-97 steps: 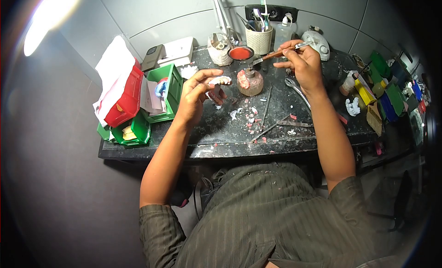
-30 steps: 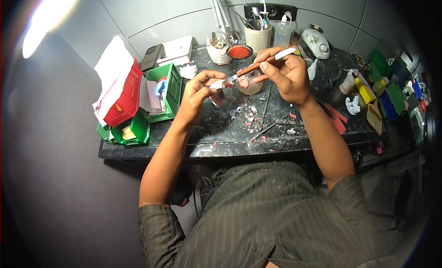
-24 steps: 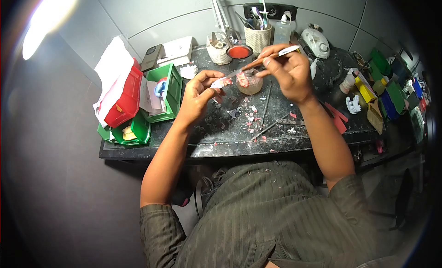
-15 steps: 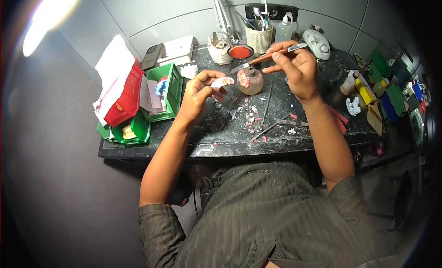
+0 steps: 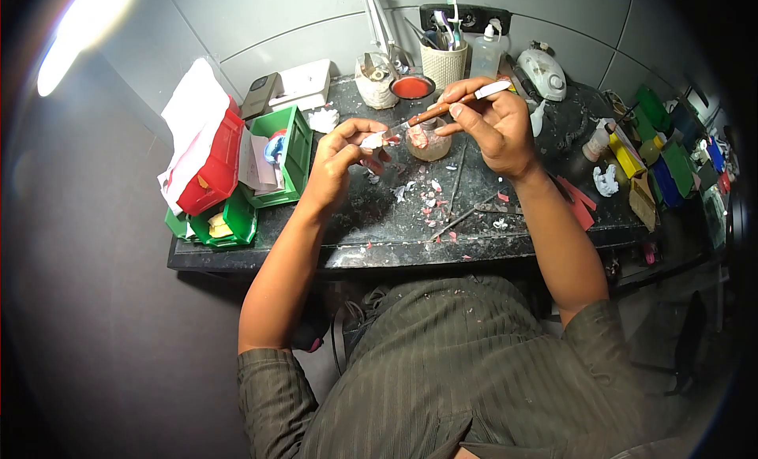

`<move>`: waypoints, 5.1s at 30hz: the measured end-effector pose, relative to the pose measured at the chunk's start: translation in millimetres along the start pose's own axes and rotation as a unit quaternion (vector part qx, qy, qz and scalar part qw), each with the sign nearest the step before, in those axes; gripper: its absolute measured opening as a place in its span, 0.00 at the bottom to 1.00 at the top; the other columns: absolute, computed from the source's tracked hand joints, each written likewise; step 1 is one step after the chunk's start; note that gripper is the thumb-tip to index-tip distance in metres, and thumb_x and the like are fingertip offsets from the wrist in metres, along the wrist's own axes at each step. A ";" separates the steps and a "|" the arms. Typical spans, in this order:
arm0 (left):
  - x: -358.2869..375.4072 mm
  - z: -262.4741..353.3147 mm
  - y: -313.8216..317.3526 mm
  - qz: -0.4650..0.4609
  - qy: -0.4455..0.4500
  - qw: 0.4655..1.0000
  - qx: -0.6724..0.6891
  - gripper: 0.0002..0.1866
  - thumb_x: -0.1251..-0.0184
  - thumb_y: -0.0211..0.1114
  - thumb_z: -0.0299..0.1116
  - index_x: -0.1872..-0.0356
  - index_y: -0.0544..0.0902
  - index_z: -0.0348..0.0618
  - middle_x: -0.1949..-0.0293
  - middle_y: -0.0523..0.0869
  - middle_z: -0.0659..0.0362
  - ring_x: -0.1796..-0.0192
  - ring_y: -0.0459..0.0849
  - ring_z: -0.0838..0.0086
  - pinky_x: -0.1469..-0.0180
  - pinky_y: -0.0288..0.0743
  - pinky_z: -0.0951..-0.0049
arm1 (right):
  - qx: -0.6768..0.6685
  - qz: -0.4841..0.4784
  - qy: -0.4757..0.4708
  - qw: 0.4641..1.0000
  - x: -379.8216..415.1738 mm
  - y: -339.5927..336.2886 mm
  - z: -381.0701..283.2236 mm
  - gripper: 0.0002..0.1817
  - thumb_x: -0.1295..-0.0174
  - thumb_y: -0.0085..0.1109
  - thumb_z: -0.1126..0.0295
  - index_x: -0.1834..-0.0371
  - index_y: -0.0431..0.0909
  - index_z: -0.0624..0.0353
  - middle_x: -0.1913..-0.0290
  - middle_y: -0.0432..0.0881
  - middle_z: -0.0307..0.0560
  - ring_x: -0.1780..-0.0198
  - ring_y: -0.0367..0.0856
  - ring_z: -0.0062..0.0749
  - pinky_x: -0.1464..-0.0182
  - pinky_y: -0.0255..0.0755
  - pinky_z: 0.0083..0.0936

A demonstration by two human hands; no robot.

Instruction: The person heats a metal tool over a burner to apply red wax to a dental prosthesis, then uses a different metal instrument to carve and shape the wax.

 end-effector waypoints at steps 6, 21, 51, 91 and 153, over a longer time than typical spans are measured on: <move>0.2 1.3 0.4 0.005 -0.004 1.000 -0.001 0.25 0.42 0.53 0.31 0.44 0.78 0.29 0.51 0.88 0.46 0.56 0.88 0.65 0.56 0.83 0.68 | -0.002 -0.002 -0.001 1.000 -0.1 -0.1 -0.5 0.08 0.30 0.54 0.80 0.52 0.75 0.73 0.52 0.80 0.52 0.50 0.85 0.34 0.52 0.90 0.31; 0.9 3.5 1.6 0.001 0.001 1.000 -0.005 0.25 0.42 0.53 0.32 0.45 0.79 0.29 0.51 0.88 0.47 0.56 0.88 0.65 0.56 0.83 0.68 | -0.004 -0.002 -0.005 1.000 0.4 1.0 -2.2 0.07 0.30 0.54 0.80 0.52 0.74 0.73 0.52 0.79 0.53 0.49 0.85 0.35 0.51 0.90 0.32; 0.5 2.8 -0.9 0.001 0.019 0.999 0.028 0.23 0.39 0.56 0.28 0.42 0.77 0.31 0.47 0.86 0.46 0.52 0.87 0.63 0.50 0.85 0.63 | 0.048 0.112 -0.025 0.992 -5.6 -40.4 -3.0 0.06 0.30 0.56 0.79 0.56 0.78 0.72 0.58 0.83 0.52 0.54 0.87 0.33 0.58 0.91 0.30; 2.7 6.6 13.5 -0.034 0.039 0.997 0.059 0.28 0.34 0.66 0.18 0.33 0.71 0.33 0.43 0.82 0.49 0.44 0.86 0.56 0.38 0.80 0.58 | -0.020 -0.007 0.010 1.000 -1.5 1.9 -1.6 0.08 0.30 0.54 0.81 0.51 0.75 0.73 0.52 0.82 0.54 0.49 0.86 0.39 0.49 0.89 0.34; 1.1 1.9 5.4 0.017 0.000 0.999 -0.049 0.27 0.35 0.72 0.20 0.35 0.76 0.30 0.50 0.85 0.56 0.50 0.84 0.75 0.45 0.82 0.71 | -0.009 0.007 0.038 0.999 -1.4 -5.6 5.2 0.07 0.32 0.55 0.81 0.54 0.78 0.73 0.55 0.83 0.53 0.53 0.87 0.35 0.54 0.90 0.33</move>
Point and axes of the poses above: each hand's wrist, its own x-axis away from the middle knuckle, its own y-axis out of the palm, z = x × y, the point moved 10 cm from there along -x, towards the middle knuckle
